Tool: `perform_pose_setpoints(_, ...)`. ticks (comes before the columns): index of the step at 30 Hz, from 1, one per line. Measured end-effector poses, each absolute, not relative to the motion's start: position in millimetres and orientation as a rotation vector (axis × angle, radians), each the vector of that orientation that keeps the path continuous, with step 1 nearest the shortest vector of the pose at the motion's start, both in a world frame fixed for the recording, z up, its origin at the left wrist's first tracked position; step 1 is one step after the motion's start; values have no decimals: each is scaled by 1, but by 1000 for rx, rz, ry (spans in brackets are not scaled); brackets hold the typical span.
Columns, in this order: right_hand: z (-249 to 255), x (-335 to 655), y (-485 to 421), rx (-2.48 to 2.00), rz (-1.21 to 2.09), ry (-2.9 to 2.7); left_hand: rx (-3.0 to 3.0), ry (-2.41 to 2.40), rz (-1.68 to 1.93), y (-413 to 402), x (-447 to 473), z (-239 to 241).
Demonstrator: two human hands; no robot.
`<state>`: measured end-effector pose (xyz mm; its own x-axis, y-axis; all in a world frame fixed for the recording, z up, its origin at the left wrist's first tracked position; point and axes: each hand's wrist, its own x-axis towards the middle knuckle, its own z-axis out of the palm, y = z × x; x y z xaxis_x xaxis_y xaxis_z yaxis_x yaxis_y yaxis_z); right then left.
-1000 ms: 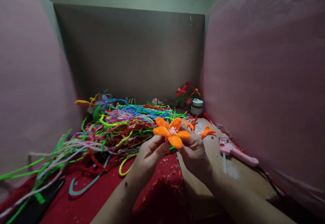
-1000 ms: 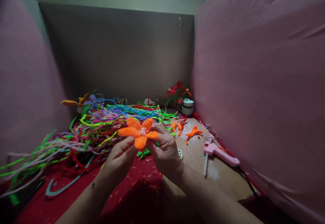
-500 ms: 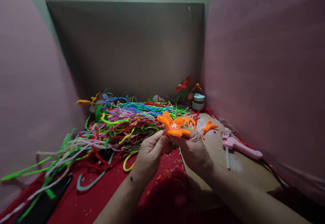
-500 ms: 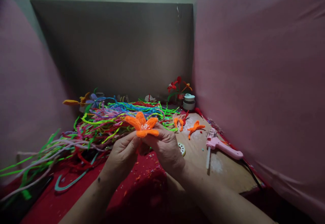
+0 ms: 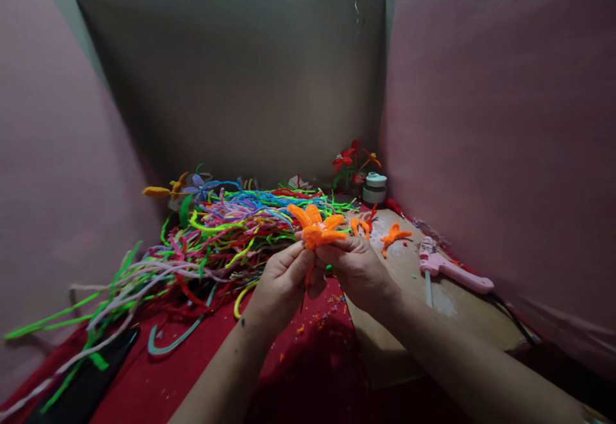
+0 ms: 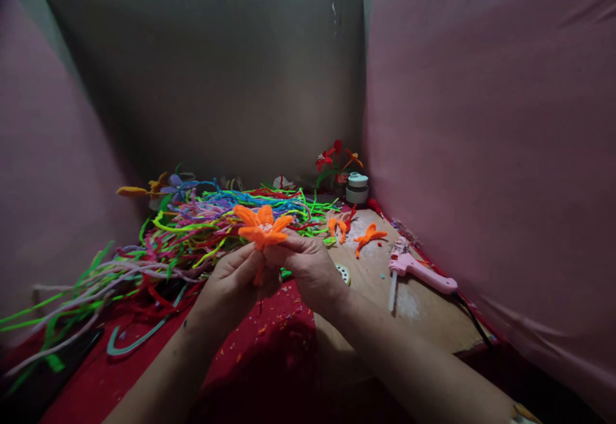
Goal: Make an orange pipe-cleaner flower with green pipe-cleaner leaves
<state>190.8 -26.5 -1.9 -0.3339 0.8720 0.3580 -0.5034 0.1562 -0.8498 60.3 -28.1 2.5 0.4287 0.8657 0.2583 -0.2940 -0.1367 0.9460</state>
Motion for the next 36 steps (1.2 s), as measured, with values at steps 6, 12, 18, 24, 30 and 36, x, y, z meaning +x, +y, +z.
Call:
perform_pose_setpoints(6, 3, 193, -23, -378, 1600, -1238, 1265, 482, 1039, -27, 59, 4)
perform_pose_setpoints(12, 4, 194, -23, -401, 1589, -1252, 1269, 502, 996, -25, 57, 1)
perform_pose_setpoints(18, 0, 196, -23, -323, 1543, -1309, 1393, 584, 1024, -25, 56, -1)
perform_pose_setpoints(24, -5, 196, -22, -377, 1488, -1292, 1448, 645, 1071, -25, 58, -3)
perform_pose_setpoints(30, 16, 209, -20, -489, 1359, -1361, 1277, 502, 1179, -28, 53, 13)
perform_pose_setpoints(36, 27, 241, 4, -924, 961, -1379, 975, 372, 1384, -15, 38, 23)
